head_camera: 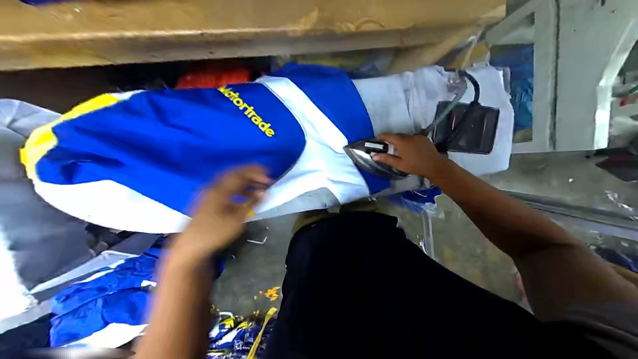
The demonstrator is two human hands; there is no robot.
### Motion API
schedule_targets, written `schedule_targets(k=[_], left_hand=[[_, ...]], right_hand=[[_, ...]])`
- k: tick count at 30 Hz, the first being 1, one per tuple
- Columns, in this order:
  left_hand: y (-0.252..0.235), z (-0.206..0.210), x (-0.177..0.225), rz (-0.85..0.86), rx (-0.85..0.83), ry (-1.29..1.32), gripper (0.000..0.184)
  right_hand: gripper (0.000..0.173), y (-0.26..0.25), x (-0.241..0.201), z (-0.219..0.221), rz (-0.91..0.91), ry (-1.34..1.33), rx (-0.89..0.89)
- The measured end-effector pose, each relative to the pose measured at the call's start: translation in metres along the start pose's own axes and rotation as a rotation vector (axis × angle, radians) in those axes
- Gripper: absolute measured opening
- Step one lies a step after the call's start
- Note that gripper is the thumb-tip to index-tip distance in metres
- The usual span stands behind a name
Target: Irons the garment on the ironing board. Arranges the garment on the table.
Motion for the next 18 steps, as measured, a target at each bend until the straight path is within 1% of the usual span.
schedule_targets(k=[1, 2, 3, 5, 6, 8, 11, 13, 15, 16, 18], left_hand=[[-0.009, 0.060, 0.005, 0.025, -0.133, 0.027, 0.036], [-0.020, 0.112, 0.011, 0.048, -0.227, 0.018, 0.036], [-0.033, 0.154, 0.016, 0.069, -0.272, -0.027, 0.038], [-0.056, 0.213, 0.017, 0.097, -0.252, -0.164, 0.037], [-0.062, 0.230, 0.014, 0.070, -0.255, -0.239, 0.038], [-0.068, 0.248, 0.006, -0.010, -0.296, -0.372, 0.040], [-0.066, 0.267, 0.003, -0.060, -0.282, -0.514, 0.041], [-0.064, 0.272, 0.006, -0.106, -0.290, -0.562, 0.042], [-0.061, 0.274, 0.008, -0.134, -0.282, -0.564, 0.043], [-0.059, 0.273, 0.008, -0.136, -0.230, -0.533, 0.041], [-0.050, 0.260, 0.005, -0.143, 0.057, -0.371, 0.038]], right_hand=[[0.058, 0.000, 0.000, 0.001, -0.021, 0.011, 0.020], [0.058, -0.001, -0.002, 0.001, -0.013, 0.022, 0.012], [0.057, -0.002, -0.003, 0.000, 0.000, 0.037, 0.007], [0.057, -0.006, -0.006, 0.000, 0.009, 0.060, 0.013], [0.057, -0.009, -0.009, 0.001, 0.012, 0.068, 0.009], [0.056, -0.016, -0.019, 0.002, 0.006, 0.074, 0.009], [0.055, -0.020, -0.029, 0.005, -0.042, 0.081, -0.031], [0.055, -0.015, -0.025, 0.007, -0.105, 0.102, -0.083], [0.056, -0.001, -0.012, 0.006, -0.146, 0.121, -0.115], [0.056, 0.006, -0.003, 0.006, -0.141, 0.129, -0.138], [0.057, 0.016, 0.013, 0.001, -0.126, 0.131, -0.146]])
Point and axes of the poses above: each hand's wrist, its own y-axis away from the middle knuckle, its own z-axis out of the palm, x = y × z, the point moved 6 cm from there along -y, towards the middle knuckle, and after that the axes turned 2 degrees about -y, right-handed, at the moved point
